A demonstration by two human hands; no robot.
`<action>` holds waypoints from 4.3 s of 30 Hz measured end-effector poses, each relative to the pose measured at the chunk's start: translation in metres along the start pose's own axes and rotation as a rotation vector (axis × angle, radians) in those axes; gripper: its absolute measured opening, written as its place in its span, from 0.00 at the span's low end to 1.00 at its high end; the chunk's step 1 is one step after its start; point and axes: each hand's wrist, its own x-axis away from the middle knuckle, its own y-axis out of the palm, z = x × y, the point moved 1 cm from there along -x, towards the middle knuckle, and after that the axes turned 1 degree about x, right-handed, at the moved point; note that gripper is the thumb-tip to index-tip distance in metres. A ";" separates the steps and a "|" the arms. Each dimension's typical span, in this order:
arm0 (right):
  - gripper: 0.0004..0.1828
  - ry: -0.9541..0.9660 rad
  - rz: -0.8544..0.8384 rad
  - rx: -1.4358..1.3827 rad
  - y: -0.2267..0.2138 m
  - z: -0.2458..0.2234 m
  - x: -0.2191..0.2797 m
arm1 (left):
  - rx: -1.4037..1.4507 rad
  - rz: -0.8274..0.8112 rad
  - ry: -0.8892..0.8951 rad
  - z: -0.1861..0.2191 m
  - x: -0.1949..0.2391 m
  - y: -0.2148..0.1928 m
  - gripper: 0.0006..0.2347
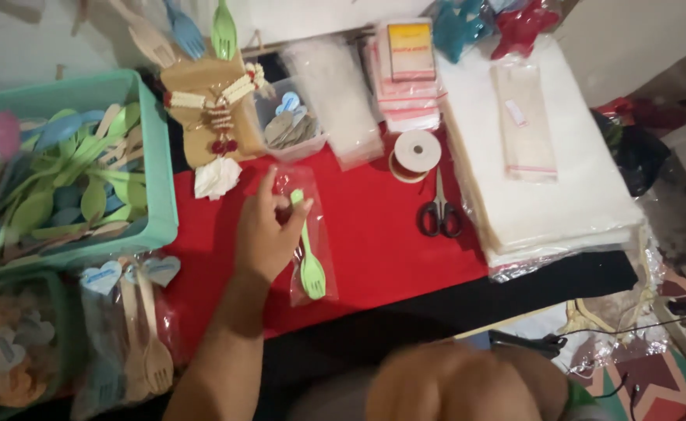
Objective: Packing plastic spoons and forks into bags and sealing them with tape and decorative tags.
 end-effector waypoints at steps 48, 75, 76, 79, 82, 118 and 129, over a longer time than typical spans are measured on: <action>0.25 0.944 0.291 -0.209 -0.083 0.130 -0.022 | -0.291 -0.160 0.219 0.052 0.000 -0.006 0.07; 0.23 0.936 0.277 -0.132 -0.070 0.154 -0.059 | -0.336 -0.083 0.284 0.025 0.003 -0.008 0.08; 0.22 0.927 0.269 -0.139 -0.071 0.154 -0.061 | -0.333 -0.071 0.307 0.027 0.002 -0.008 0.08; 0.21 0.901 0.255 -0.140 -0.076 0.166 -0.055 | -0.296 -0.093 0.308 0.033 0.002 -0.010 0.08; 0.21 0.896 0.251 -0.150 -0.077 0.169 -0.052 | -0.315 -0.111 0.356 0.031 0.001 -0.007 0.09; 0.37 1.015 0.436 0.996 -0.105 0.097 -0.045 | -0.104 0.048 0.394 0.022 -0.006 -0.001 0.04; 0.15 0.784 0.192 1.493 -0.103 0.110 -0.046 | -0.116 0.135 0.416 0.022 -0.007 -0.007 0.05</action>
